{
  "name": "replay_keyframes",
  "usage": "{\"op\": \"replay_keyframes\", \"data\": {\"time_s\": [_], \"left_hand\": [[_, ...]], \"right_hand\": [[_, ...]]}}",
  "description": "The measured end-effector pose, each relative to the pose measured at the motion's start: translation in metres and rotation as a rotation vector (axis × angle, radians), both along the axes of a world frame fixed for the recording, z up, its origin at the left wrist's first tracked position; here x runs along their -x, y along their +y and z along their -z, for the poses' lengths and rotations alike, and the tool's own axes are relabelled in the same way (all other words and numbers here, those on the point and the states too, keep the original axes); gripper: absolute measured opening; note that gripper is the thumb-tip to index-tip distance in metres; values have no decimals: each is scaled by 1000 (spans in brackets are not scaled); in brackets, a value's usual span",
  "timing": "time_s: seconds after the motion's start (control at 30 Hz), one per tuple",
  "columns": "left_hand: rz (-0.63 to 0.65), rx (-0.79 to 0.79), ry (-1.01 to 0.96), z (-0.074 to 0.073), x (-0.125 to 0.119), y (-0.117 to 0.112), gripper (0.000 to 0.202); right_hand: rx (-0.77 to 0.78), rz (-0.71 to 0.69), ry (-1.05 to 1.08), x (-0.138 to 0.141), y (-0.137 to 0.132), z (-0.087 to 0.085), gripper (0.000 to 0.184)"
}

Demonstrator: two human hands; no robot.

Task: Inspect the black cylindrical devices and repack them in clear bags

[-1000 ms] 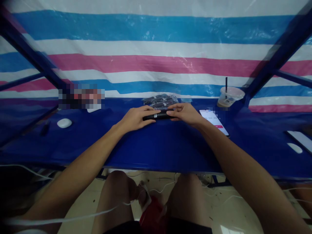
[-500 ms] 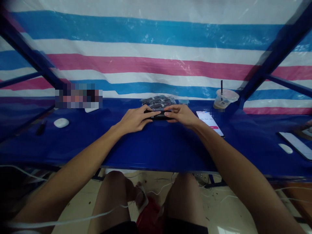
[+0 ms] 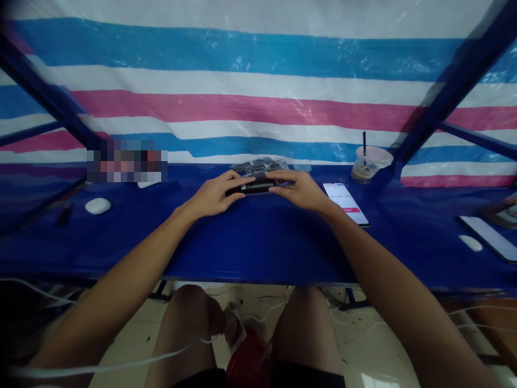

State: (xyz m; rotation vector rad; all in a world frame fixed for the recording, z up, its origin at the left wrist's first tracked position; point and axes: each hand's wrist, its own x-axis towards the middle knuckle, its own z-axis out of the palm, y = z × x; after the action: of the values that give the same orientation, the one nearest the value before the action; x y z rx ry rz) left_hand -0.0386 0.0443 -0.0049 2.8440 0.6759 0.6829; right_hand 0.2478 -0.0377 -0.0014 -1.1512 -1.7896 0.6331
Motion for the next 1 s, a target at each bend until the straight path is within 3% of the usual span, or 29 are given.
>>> {"op": "replay_keyframes", "data": {"time_s": [0.27,0.37,0.57,0.8,0.9,1.0], "left_hand": [[54,59,-63,4,2,6,54],[48,65,-59,3,2,5,53],[34,57,-75,1,3,4,51],[-9,41,-104,-3,6,4,50],[-29,35,-82,-3,7,6,50],[-47,33,-66,-2,8,8,49]], "right_hand": [[-1,107,-10,1,-2,-3,32],[15,152,119,3,1,-3,32],[200,184,406,-1,16,6,45],[286,237,494,-13,25,16,42],[304,246,362,-11,20,13,44],[218,193,-7,-7,9,1,48]]}}
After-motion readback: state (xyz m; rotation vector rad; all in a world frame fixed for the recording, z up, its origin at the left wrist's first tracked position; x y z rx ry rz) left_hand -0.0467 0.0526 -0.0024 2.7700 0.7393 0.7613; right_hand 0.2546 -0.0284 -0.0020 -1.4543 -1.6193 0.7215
